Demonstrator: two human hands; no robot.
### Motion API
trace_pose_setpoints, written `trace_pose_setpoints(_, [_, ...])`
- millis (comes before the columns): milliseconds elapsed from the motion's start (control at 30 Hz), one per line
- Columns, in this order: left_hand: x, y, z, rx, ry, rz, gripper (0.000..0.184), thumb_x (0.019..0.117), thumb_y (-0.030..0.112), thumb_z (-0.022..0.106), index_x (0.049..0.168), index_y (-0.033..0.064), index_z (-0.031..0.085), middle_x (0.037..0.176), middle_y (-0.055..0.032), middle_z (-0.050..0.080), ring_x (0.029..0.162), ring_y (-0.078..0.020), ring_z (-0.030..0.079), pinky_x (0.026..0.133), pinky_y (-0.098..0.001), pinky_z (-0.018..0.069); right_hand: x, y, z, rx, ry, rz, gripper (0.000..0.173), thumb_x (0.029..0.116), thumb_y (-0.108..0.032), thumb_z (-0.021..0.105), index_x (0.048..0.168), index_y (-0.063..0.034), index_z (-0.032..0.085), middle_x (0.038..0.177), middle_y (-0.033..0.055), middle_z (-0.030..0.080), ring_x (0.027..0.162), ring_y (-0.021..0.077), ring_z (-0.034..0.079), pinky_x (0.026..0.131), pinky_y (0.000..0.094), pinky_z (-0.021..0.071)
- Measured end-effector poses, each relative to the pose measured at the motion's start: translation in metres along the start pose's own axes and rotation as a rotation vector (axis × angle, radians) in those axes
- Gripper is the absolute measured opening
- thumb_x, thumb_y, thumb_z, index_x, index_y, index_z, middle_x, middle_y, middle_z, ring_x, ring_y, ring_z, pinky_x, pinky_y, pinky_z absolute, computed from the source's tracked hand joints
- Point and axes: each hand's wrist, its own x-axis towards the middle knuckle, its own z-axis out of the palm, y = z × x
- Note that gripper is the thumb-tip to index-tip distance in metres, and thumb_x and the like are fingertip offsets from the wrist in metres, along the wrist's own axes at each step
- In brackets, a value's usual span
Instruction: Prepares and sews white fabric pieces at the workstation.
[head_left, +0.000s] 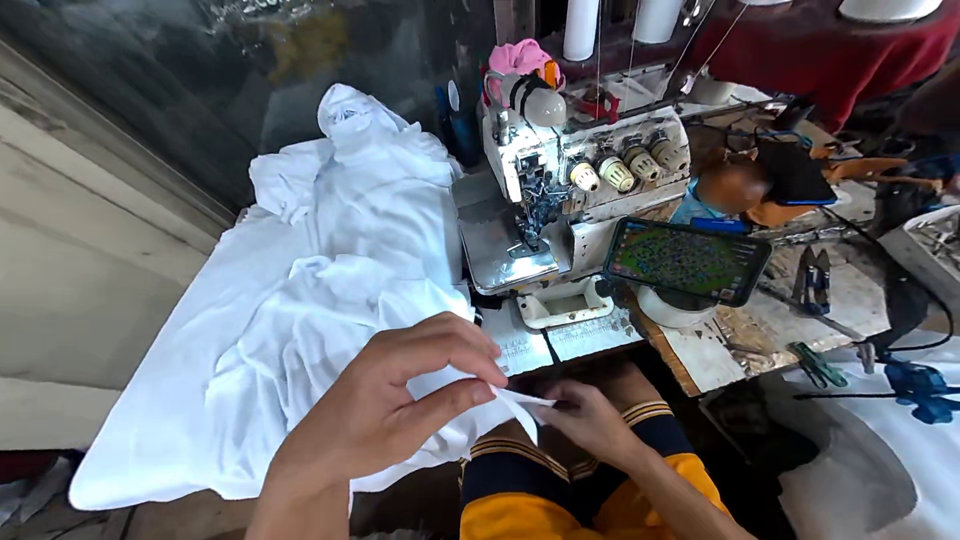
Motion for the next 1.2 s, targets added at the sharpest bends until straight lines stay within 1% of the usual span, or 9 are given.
trace_pose_setpoints(100, [0.004, -0.014, 0.018, -0.058, -0.062, 0.006, 0.010, 0.0979, 0.021, 0.070, 0.101, 0.0135, 0.076, 0.102, 0.0001, 0.075, 0.105, -0.0205, 0.071, 0.097, -0.0407, 0.0603, -0.038, -0.026, -0.032, 0.179, 0.101, -0.094, 0.020, 0.0965, -0.019, 0.071, 0.109, -0.0040, 0.070, 0.104, 0.0057, 0.073, 0.093, 0.0145, 0.071, 0.082, 0.0325, 0.0613])
trace_pose_setpoints(233, [0.025, -0.017, 0.049, -0.019, -0.141, -0.006, 0.015, 0.1004, 0.026, 0.066, 0.104, 0.0149, 0.077, 0.101, 0.0050, 0.075, 0.102, -0.0121, 0.071, 0.100, -0.0384, 0.0580, -0.050, -0.069, -0.049, 0.218, 0.246, -0.209, 0.020, 0.0968, -0.020, 0.071, 0.107, -0.0026, 0.069, 0.092, 0.0066, 0.074, 0.081, 0.0159, 0.072, 0.073, 0.0323, 0.0623])
trace_pose_setpoints(333, [0.037, -0.031, 0.090, 0.031, -0.061, -0.047, 0.017, 0.1011, 0.025, 0.066, 0.105, 0.0135, 0.077, 0.099, 0.0041, 0.073, 0.096, -0.0089, 0.070, 0.088, -0.0318, 0.0615, -0.045, -0.085, -0.048, 0.120, 0.286, -0.235, 0.017, 0.0950, -0.021, 0.073, 0.104, -0.0063, 0.073, 0.090, 0.0032, 0.074, 0.079, 0.0135, 0.072, 0.070, 0.0301, 0.0630])
trace_pose_setpoints(467, [0.038, -0.048, 0.124, 0.184, 0.121, -0.101, 0.015, 0.1002, 0.031, 0.067, 0.104, 0.0213, 0.079, 0.097, 0.0078, 0.069, 0.093, -0.0059, 0.067, 0.085, -0.0297, 0.0604, -0.043, -0.091, -0.049, 0.065, 0.271, -0.231, 0.015, 0.0980, -0.013, 0.060, 0.102, -0.0084, 0.074, 0.086, 0.0005, 0.073, 0.074, 0.0097, 0.069, 0.065, 0.0257, 0.0593])
trace_pose_setpoints(700, [0.039, -0.042, 0.132, 0.234, 0.208, -0.153, 0.016, 0.1001, 0.030, 0.066, 0.101, 0.0194, 0.078, 0.098, 0.0078, 0.069, 0.093, -0.0046, 0.067, 0.082, -0.0258, 0.0604, -0.045, -0.088, -0.050, 0.011, 0.297, -0.297, 0.015, 0.1000, -0.015, 0.062, 0.102, -0.0091, 0.076, 0.093, 0.0000, 0.074, 0.079, 0.0087, 0.070, 0.069, 0.0238, 0.0611])
trace_pose_setpoints(867, [0.042, -0.039, 0.123, 0.233, 0.022, -0.282, 0.025, 0.1029, 0.041, 0.057, 0.111, 0.0261, 0.076, 0.108, 0.0123, 0.068, 0.105, -0.0042, 0.064, 0.092, -0.0332, 0.0560, -0.046, -0.083, -0.053, -0.045, 0.278, -0.375, 0.019, 0.1004, -0.011, 0.058, 0.105, -0.0082, 0.077, 0.102, 0.0024, 0.073, 0.086, 0.0083, 0.070, 0.073, 0.0235, 0.0609])
trace_pose_setpoints(1000, [0.039, -0.035, 0.125, 0.285, 0.134, -0.167, 0.019, 0.1016, 0.032, 0.062, 0.100, 0.0215, 0.077, 0.105, 0.0118, 0.071, 0.102, -0.0047, 0.065, 0.090, -0.0339, 0.0555, -0.048, -0.084, -0.059, -0.007, 0.160, -0.411, 0.029, 0.1074, -0.018, 0.048, 0.115, -0.0060, 0.073, 0.103, 0.0020, 0.072, 0.090, 0.0076, 0.068, 0.078, 0.0248, 0.0585])
trace_pose_setpoints(1067, [0.038, -0.032, 0.125, 0.319, 0.181, -0.132, 0.019, 0.1023, 0.030, 0.060, 0.099, 0.0196, 0.075, 0.104, 0.0102, 0.071, 0.101, -0.0052, 0.065, 0.090, -0.0341, 0.0544, -0.050, -0.089, -0.057, 0.006, 0.158, -0.391, 0.027, 0.1063, -0.027, 0.056, 0.114, -0.0064, 0.072, 0.097, 0.0009, 0.073, 0.083, 0.0073, 0.069, 0.072, 0.0252, 0.0596])
trace_pose_setpoints(1200, [0.033, -0.037, 0.119, 0.297, 0.206, -0.170, 0.024, 0.1058, 0.034, 0.051, 0.103, 0.0187, 0.069, 0.093, 0.0105, 0.069, 0.092, -0.0041, 0.066, 0.085, -0.0321, 0.0565, -0.054, -0.087, -0.051, -0.070, 0.222, -0.323, 0.016, 0.0985, -0.025, 0.070, 0.103, -0.0102, 0.073, 0.088, -0.0020, 0.072, 0.071, 0.0079, 0.069, 0.061, 0.0251, 0.0614])
